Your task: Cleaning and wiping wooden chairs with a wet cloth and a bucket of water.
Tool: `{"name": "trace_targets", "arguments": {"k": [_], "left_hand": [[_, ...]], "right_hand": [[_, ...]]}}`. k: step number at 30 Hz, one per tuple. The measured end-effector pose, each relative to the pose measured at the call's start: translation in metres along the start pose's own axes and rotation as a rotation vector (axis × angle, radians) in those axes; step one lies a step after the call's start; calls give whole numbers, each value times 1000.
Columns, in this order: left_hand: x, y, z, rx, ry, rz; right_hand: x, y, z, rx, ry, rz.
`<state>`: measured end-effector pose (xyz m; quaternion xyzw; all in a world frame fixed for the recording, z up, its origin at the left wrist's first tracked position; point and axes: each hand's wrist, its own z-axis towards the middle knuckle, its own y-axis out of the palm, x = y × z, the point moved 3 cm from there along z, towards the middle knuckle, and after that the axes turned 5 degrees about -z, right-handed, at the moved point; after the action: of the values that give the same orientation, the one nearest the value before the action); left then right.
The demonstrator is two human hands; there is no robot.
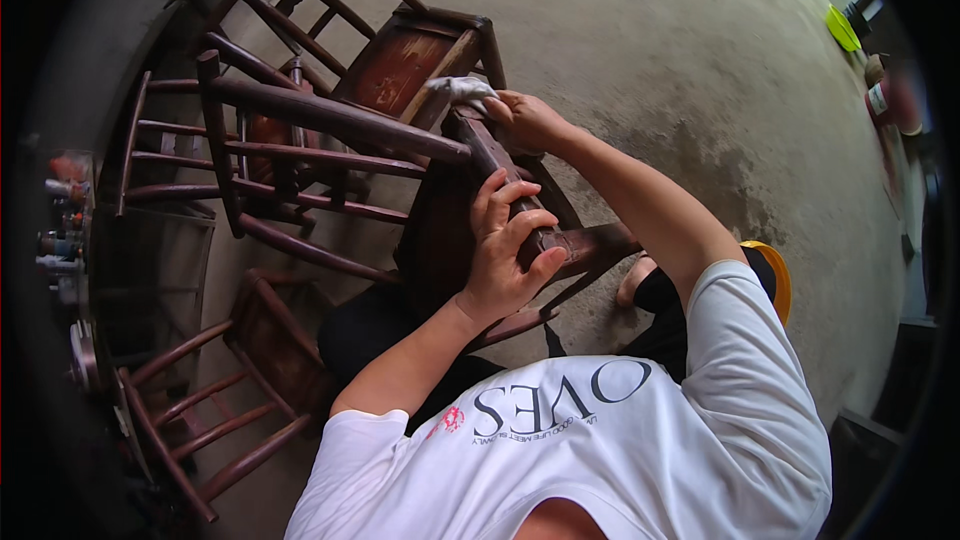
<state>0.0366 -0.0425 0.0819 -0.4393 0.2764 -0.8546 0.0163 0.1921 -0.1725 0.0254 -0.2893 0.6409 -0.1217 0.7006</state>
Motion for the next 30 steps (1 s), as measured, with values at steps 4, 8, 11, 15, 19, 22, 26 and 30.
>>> {"name": "trace_targets", "arguments": {"k": [4, 8, 11, 15, 19, 22, 26, 30], "left_hand": [[1, -1, 3, 37, 2, -39], [-4, -1, 1, 97, -25, -140], [-6, -6, 1, 95, -26, -36], [-12, -5, 4, 133, -67, -200], [-67, -46, -2, 875, -424, -639], [-81, -88, 35, 980, -435, -875], [-130, -104, 67, 872, -550, -1237], [-122, -81, 71, 850, -446, -1062]], "right_hand": [[61, 4, -4, 207, 38, -115], [75, -4, -16, 75, 130, 319], [-17, -15, -12, -83, 26, 529], [-93, 1, -8, -261, -411, -263], [-79, 15, -5, -74, -477, -336], [-88, 14, -15, -27, -487, -368], [-110, 11, -29, -112, -410, -486], [-94, -3, -57, -80, -408, -542]]}}
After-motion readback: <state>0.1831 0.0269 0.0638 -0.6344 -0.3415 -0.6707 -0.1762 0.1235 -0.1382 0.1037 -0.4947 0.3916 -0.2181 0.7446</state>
